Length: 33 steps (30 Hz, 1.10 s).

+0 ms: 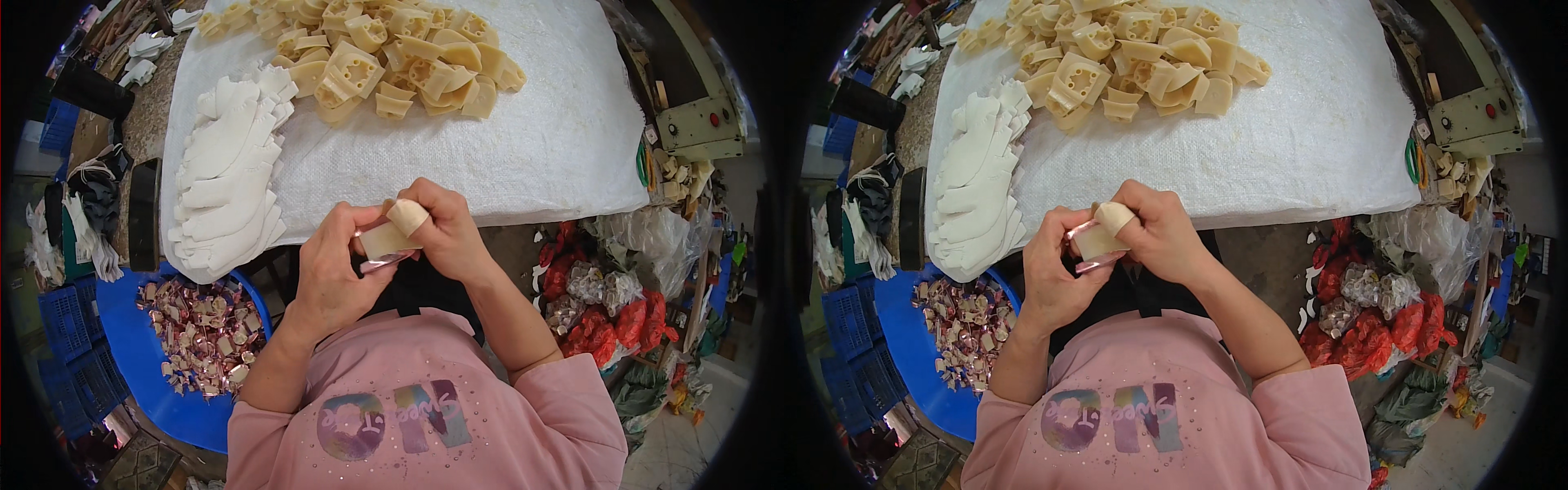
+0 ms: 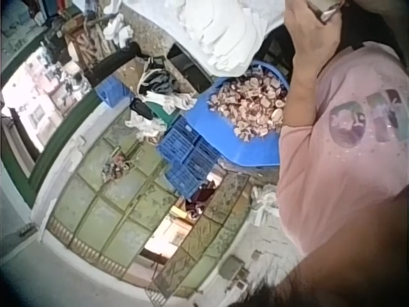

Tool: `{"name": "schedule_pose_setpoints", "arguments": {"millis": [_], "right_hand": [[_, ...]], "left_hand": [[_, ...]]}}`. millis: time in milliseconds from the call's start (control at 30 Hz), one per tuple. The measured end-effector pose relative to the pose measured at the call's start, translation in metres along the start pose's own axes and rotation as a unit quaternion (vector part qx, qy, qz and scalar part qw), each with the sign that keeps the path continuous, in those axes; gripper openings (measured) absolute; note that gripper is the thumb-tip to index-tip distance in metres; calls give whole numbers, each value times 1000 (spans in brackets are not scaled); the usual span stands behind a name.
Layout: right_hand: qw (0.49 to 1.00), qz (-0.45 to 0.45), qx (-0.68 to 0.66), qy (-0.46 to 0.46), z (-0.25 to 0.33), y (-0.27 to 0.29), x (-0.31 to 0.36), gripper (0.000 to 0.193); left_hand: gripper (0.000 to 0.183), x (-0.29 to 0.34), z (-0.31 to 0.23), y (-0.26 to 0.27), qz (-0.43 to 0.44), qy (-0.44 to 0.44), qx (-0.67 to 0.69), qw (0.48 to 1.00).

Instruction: The recorder is inserting white plastic or foam inserts into yellow rubberized shoe sole components.

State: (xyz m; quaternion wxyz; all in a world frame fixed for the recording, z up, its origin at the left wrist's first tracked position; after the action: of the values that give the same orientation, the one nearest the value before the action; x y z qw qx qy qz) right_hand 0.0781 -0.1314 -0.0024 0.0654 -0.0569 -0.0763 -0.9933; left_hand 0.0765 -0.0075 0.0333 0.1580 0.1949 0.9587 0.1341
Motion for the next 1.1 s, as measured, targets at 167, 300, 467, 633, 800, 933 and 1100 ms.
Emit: {"name": "schedule_pose_setpoints", "arguments": {"millis": [167, 300, 467, 633, 800, 933, 1100], "right_hand": [[958, 95, -268, 40, -14, -7, 7, 18], [989, 20, -106, 106, 2, -5, 11, 17], [992, -51, 6, 114, 3, -5, 9, 20], [947, 63, -312, 42, -15, -24, 11, 23], [960, 1, -262, 101, -15, -26, 7, 20], [987, -82, -53, 128, -2, -21, 8, 22], [964, 21, -256, 62, -25, -19, 4, 49]], "left_hand": [[49, 1, 0, -1, -20, -22, -30, 999], [47, 7, -3, -6, -61, -58, -65, 994], [42, 6, -8, -3, -130, -88, -132, 979], [39, 7, -10, -2, -150, -99, -132, 975], [38, 11, -8, -4, -184, -87, -142, 969], [40, 12, -6, -2, -166, -86, -186, 965], [38, 10, 28, 6, -117, 72, 83, 987]]}}
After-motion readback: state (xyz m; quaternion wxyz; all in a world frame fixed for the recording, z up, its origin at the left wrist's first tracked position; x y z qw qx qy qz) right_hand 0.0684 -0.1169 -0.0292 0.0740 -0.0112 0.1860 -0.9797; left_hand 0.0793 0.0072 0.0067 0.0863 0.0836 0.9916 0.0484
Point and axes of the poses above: each hand's wrist, its own x-axis away from the middle knuckle, its own y-axis out of the back of the hand, z = x × y, the point moved 8 cm from there along -x, towards the middle knuckle, and after that the axes turned 4 degrees about x, right-handed, at the moved point
